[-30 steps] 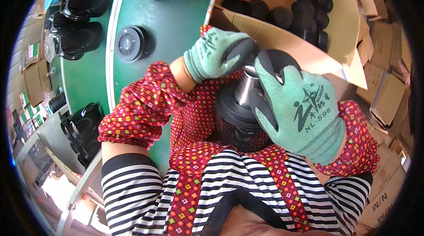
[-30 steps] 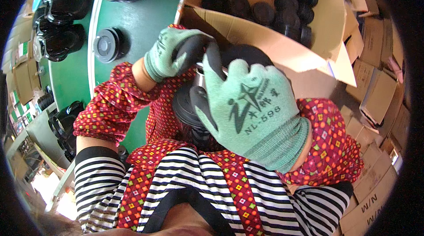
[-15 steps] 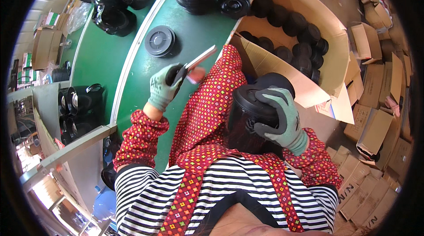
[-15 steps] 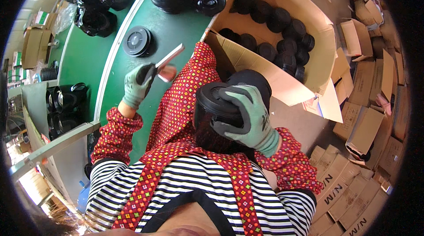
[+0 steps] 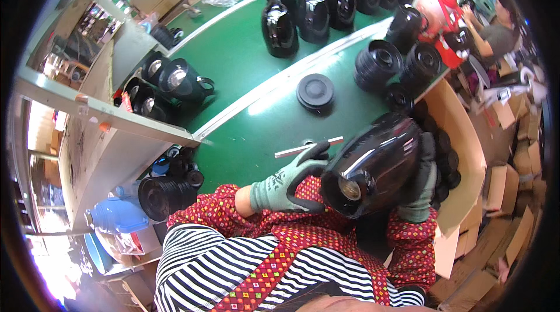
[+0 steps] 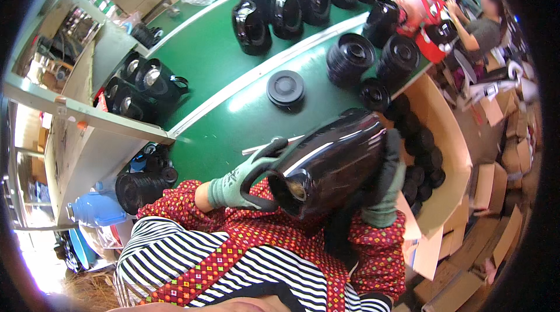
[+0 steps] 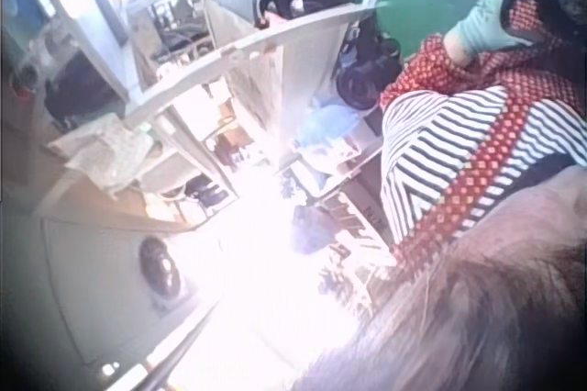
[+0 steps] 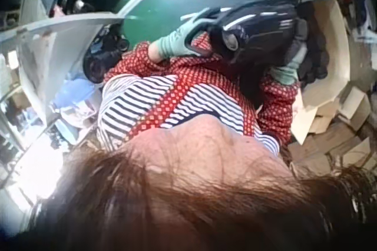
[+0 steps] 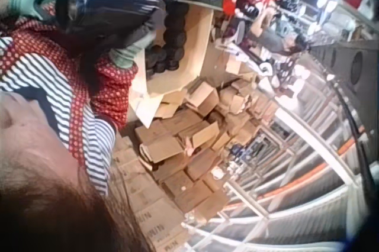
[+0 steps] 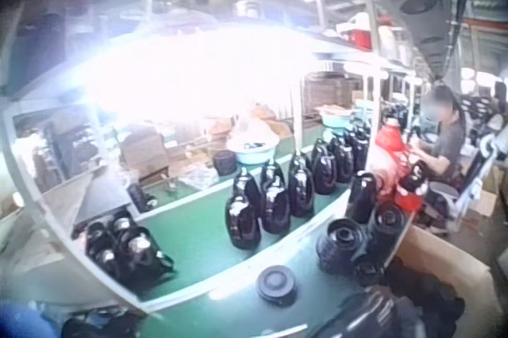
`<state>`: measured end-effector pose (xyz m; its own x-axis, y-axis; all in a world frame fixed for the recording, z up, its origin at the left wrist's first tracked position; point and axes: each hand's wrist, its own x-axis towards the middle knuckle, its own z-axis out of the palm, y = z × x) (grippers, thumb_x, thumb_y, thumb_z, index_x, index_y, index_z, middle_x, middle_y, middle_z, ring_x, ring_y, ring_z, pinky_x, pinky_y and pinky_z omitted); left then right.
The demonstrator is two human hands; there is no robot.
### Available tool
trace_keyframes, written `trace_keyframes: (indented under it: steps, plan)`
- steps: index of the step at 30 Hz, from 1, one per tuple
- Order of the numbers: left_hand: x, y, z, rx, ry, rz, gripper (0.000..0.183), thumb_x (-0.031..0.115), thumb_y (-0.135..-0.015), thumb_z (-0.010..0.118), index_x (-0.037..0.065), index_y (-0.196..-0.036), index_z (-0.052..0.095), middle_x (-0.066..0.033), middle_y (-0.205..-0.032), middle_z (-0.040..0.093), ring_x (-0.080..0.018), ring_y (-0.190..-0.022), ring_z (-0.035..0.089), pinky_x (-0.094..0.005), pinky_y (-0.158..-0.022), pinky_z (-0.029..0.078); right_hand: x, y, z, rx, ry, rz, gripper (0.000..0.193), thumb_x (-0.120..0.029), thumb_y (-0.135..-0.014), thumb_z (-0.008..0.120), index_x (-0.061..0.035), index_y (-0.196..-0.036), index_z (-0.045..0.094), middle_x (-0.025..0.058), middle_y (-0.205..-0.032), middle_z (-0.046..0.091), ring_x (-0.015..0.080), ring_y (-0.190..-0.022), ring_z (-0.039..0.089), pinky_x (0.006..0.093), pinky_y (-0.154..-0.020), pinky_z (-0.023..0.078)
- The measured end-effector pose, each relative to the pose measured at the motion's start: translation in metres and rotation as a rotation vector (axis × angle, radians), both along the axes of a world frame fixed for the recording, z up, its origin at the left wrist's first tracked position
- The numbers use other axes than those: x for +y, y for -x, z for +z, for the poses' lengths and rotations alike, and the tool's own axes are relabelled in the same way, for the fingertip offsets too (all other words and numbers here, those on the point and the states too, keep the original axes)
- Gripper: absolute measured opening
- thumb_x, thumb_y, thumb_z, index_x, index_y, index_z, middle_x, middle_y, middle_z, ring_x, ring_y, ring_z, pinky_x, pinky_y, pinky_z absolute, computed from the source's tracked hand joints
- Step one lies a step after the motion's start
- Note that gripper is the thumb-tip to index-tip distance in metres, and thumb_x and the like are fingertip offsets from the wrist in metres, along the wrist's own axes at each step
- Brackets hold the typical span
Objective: The person assembles black kettles on a green workbench. They pick up a kettle body, insert a metal rod into the base, and screw on a black lid. The person repeats this process for multiple kettles, placing the finished units on the table.
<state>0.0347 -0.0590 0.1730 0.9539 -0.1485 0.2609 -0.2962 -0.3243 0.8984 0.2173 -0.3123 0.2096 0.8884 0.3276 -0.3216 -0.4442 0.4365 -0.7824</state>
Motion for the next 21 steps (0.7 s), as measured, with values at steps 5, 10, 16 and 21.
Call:
trace_keyframes:
  steps: [5, 10, 16, 21]
  plan:
    - [0.031, 0.038, 0.007, 0.241, 0.510, 0.355, 0.040, 0.011, -0.098, 0.070, -0.004, -0.133, 0.063, -0.0188, -0.137, 0.064, -0.0269, -0.122, 0.066, -0.0404, -0.103, 0.054, 0.077, 0.015, -0.049, -0.192, 0.193, 0.257, 0.048, -0.035, -0.113, 0.046, 0.0008, -0.143, 0.057, 0.0112, -0.135, 0.063, 0.0191, -0.120, 0.062, 0.0326, -0.104, 0.050]
    - [0.143, -0.008, -0.013, 0.112, 0.415, 0.835, 0.033, 0.027, -0.106, 0.065, -0.002, -0.123, 0.064, -0.0079, -0.103, 0.069, -0.0175, -0.090, 0.068, -0.0381, -0.085, 0.062, 0.087, 0.040, -0.118, -0.707, 0.460, 0.200, 0.043, -0.011, -0.102, 0.063, 0.0056, -0.141, 0.057, 0.0160, -0.132, 0.062, 0.0221, -0.111, 0.063, 0.0344, -0.102, 0.051]
    - [0.337, -0.140, -0.082, 0.045, 0.333, 1.062, 0.028, 0.029, -0.101, 0.072, 0.001, -0.106, 0.073, -0.0043, -0.089, 0.073, -0.0146, -0.073, 0.069, -0.0335, -0.064, 0.061, 0.087, 0.047, -0.114, -1.105, 0.738, 0.377, 0.053, -0.004, -0.085, 0.074, 0.0013, -0.136, 0.061, 0.0218, -0.129, 0.064, 0.0400, -0.123, 0.061, 0.0467, -0.104, 0.051]
    - [0.406, -0.227, -0.098, 0.140, 0.421, 1.156, 0.033, 0.032, -0.101, 0.073, 0.003, -0.115, 0.073, -0.0066, -0.098, 0.074, -0.0183, -0.079, 0.071, -0.0350, -0.060, 0.064, 0.088, 0.043, -0.113, -1.123, 0.750, 0.382, 0.049, -0.010, -0.086, 0.075, -0.0005, -0.133, 0.064, 0.0206, -0.129, 0.066, 0.0406, -0.119, 0.063, 0.0481, -0.105, 0.050]
